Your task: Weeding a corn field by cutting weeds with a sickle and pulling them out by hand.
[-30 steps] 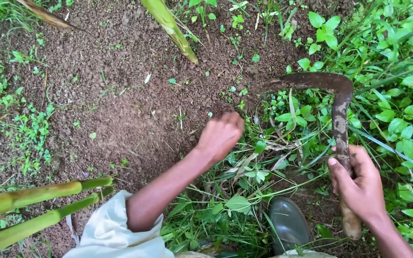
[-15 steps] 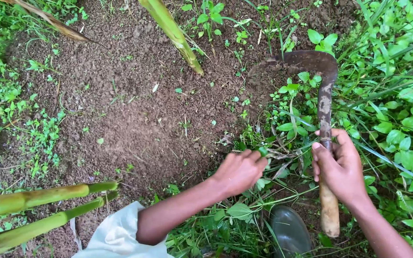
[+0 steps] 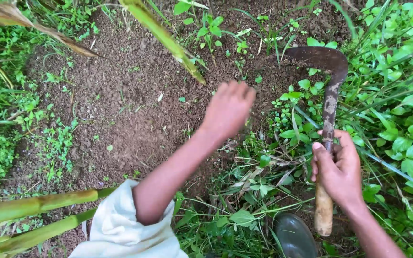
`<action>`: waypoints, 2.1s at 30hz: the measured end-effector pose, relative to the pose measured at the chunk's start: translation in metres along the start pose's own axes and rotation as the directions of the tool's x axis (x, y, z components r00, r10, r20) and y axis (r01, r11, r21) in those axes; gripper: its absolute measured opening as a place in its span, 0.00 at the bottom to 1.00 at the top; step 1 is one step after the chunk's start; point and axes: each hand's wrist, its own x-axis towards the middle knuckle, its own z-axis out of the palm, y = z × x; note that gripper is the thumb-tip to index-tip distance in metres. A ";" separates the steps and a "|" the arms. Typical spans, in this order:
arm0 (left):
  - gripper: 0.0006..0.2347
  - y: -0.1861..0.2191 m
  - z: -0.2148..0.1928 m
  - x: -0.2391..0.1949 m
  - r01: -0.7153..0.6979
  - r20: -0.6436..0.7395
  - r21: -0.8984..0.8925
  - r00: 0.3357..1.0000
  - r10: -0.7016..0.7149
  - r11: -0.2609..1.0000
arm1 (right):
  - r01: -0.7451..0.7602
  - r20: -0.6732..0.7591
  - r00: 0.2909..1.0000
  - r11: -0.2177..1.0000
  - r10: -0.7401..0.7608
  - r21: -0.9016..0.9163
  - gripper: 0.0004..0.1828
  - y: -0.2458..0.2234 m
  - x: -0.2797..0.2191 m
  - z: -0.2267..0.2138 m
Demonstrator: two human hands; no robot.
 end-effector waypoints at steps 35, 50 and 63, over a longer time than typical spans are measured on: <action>0.10 -0.112 0.020 0.075 0.166 0.182 0.709 0.896 -0.405 0.686 | 0.212 0.245 0.942 0.972 -0.230 0.100 0.15 -0.025 0.086 0.092; 0.11 -0.091 -0.036 0.047 -0.181 0.328 0.613 0.944 -0.039 0.769 | -0.011 0.306 0.950 0.979 -0.053 0.201 0.15 -0.030 0.076 0.074; 0.10 -0.082 -0.050 0.036 -0.267 0.351 0.558 0.934 0.068 0.786 | -0.029 0.108 0.994 0.914 -0.016 0.405 0.10 -0.017 0.047 0.087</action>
